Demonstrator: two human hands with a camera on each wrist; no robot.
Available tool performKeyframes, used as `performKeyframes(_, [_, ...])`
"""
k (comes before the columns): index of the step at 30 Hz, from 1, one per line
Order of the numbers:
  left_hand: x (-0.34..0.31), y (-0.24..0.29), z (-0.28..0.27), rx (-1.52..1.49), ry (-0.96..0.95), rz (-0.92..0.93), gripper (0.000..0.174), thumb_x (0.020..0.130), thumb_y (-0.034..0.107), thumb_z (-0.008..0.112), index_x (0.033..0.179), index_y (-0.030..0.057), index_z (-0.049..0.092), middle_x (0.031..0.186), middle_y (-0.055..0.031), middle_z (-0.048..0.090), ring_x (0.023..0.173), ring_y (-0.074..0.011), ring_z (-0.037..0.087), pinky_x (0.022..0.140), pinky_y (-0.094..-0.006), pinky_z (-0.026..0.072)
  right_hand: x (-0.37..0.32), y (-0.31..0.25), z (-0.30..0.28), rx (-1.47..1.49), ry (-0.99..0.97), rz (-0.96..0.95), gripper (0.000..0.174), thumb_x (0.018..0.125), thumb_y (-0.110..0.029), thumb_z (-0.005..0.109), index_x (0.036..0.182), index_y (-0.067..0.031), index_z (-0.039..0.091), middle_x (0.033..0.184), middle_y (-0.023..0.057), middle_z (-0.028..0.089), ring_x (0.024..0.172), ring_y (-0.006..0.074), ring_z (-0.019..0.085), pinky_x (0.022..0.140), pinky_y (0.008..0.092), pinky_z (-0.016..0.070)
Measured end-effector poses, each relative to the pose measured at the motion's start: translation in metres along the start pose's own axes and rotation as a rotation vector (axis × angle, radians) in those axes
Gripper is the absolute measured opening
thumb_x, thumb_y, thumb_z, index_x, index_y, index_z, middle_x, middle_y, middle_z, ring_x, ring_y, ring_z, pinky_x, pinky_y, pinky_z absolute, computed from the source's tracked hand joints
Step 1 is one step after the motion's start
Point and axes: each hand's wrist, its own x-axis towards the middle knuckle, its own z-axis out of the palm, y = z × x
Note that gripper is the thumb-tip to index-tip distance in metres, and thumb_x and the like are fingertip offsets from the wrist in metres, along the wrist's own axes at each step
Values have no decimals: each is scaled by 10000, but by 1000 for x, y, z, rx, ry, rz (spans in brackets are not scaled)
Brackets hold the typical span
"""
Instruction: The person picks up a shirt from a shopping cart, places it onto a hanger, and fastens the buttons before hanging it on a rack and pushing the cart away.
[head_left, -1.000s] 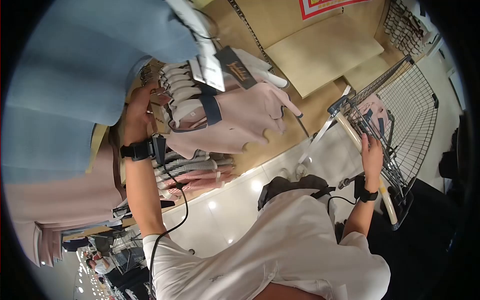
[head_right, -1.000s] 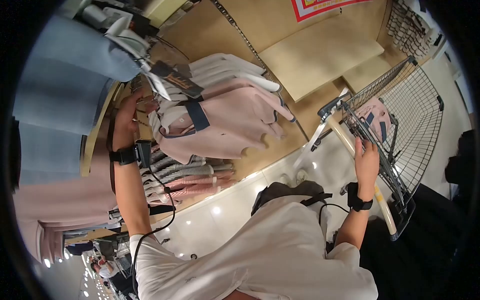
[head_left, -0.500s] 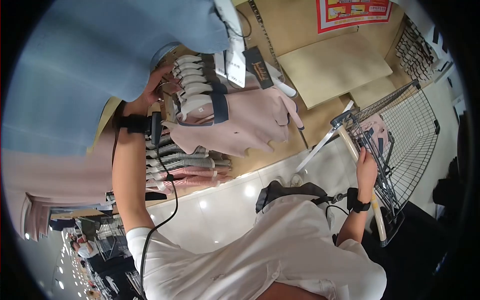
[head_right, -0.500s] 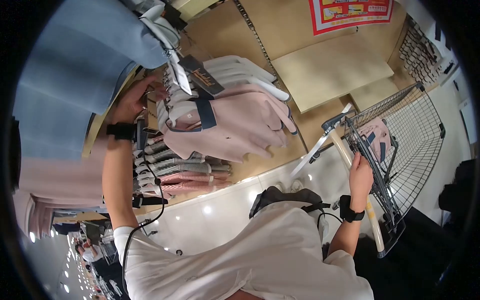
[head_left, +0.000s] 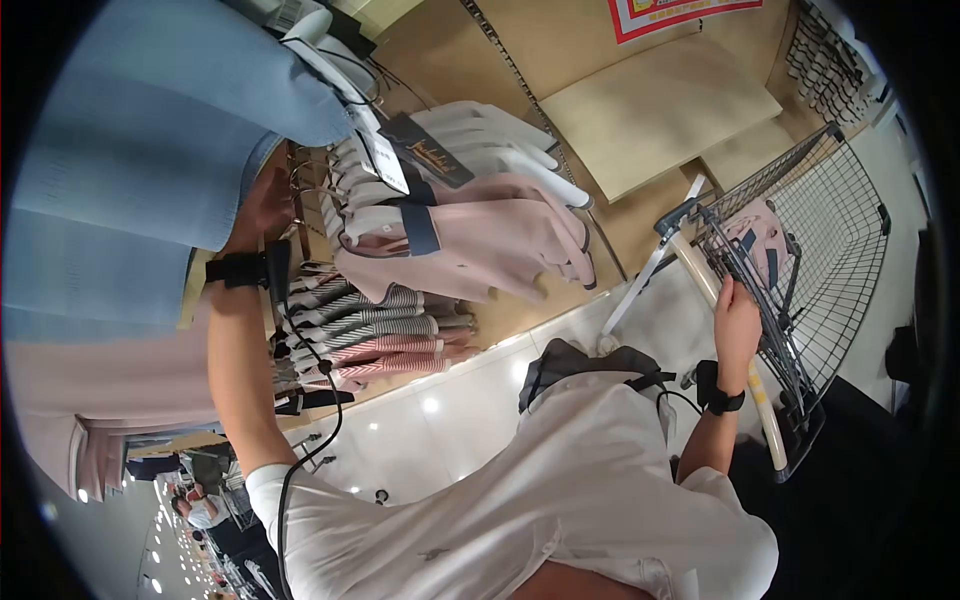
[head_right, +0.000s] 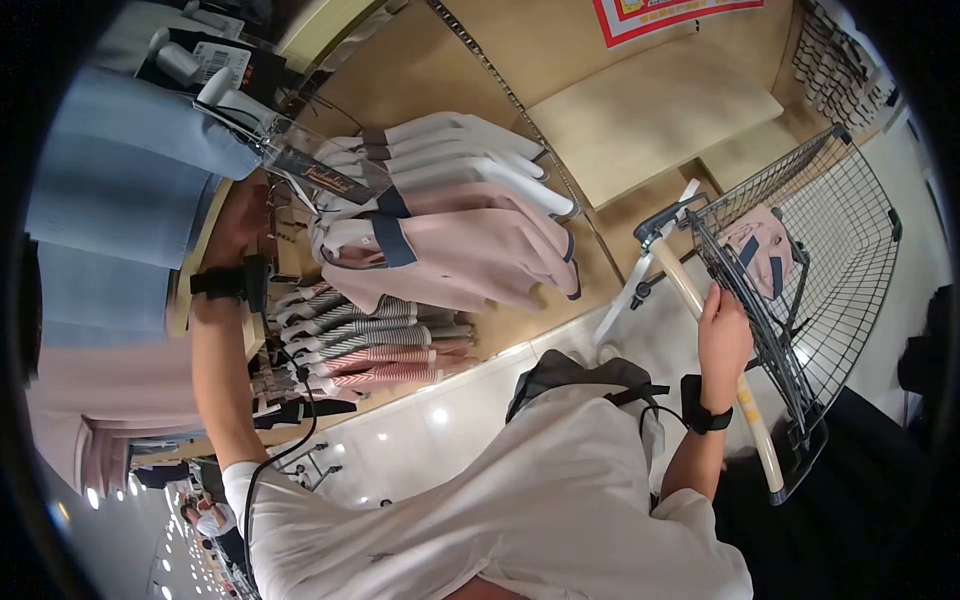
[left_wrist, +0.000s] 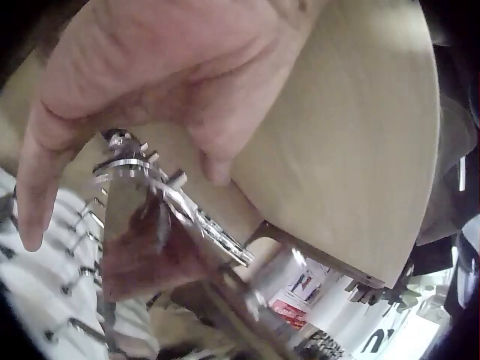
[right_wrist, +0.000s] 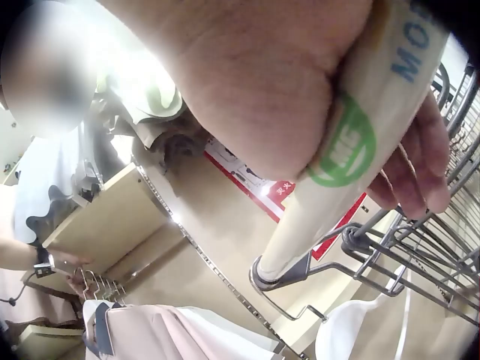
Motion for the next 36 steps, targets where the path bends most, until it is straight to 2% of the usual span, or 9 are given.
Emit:
performKeyframes(3, [-4,30,96,312,170,138,434,953,400,552,1220,58,547,1045,-87,603,970,-200,623,835,-335,513,1,-3,0,24,46,1,414,993,-342,423,846,-8,619,821,223,639,742,424,617,643,499,483])
performKeyframes(5, [-29,27,128,530,4,559,341,971,270,531,1229,47,539,1073,-90,602,970,-188,615,835,-328,500,-1,-5,-3,42,61,-1,417,993,-341,423,833,-7,616,817,223,640,746,424,616,642,499,480])
performKeyframes(6, [-24,30,124,541,-112,532,315,948,92,516,1257,29,511,1121,-109,581,984,-201,618,841,-326,505,-2,-5,-4,36,61,5,417,993,-341,423,833,-7,616,817,223,640,746,424,616,642,499,480])
performKeyframes(10, [-27,31,127,551,-35,512,299,935,64,521,1229,8,516,1084,-113,596,952,-206,636,851,-316,515,-1,-8,-4,26,43,-2,424,992,-351,423,839,-8,620,811,225,639,750,426,615,642,504,477])
performKeyframes(16, [-28,42,148,91,125,142,351,936,347,588,1131,56,559,958,-84,640,783,-198,677,683,-320,577,-6,-6,-6,13,14,-60,441,985,-400,435,864,-20,624,769,218,642,736,429,621,646,503,482])
performKeyframes(22, [-33,37,153,4,235,151,347,909,338,638,1122,72,573,939,-88,651,752,-207,682,654,-338,588,-5,-3,-12,-66,-167,-191,529,817,-518,653,817,9,611,710,242,631,716,426,628,631,487,496])
performKeyframes(28, [-34,26,148,-99,153,284,457,899,328,651,1248,53,543,1037,-135,647,920,-222,657,828,-341,539,-3,-7,-14,-84,-177,-113,498,794,-487,682,789,10,637,727,236,643,734,420,636,655,480,514])
performKeyframes(32, [-47,20,160,70,217,436,410,950,399,553,1183,62,559,902,-94,661,755,-210,666,697,-339,576,-7,-6,-13,-91,-152,-122,483,793,-475,683,815,6,650,739,238,649,736,412,646,662,481,521])
performKeyframes(36, [-35,-36,107,-257,147,306,506,983,465,453,1264,46,498,1122,-113,605,964,-207,619,848,-364,528,-9,-5,-16,-67,-157,-121,471,797,-469,677,808,2,664,737,238,652,730,411,649,664,478,524])
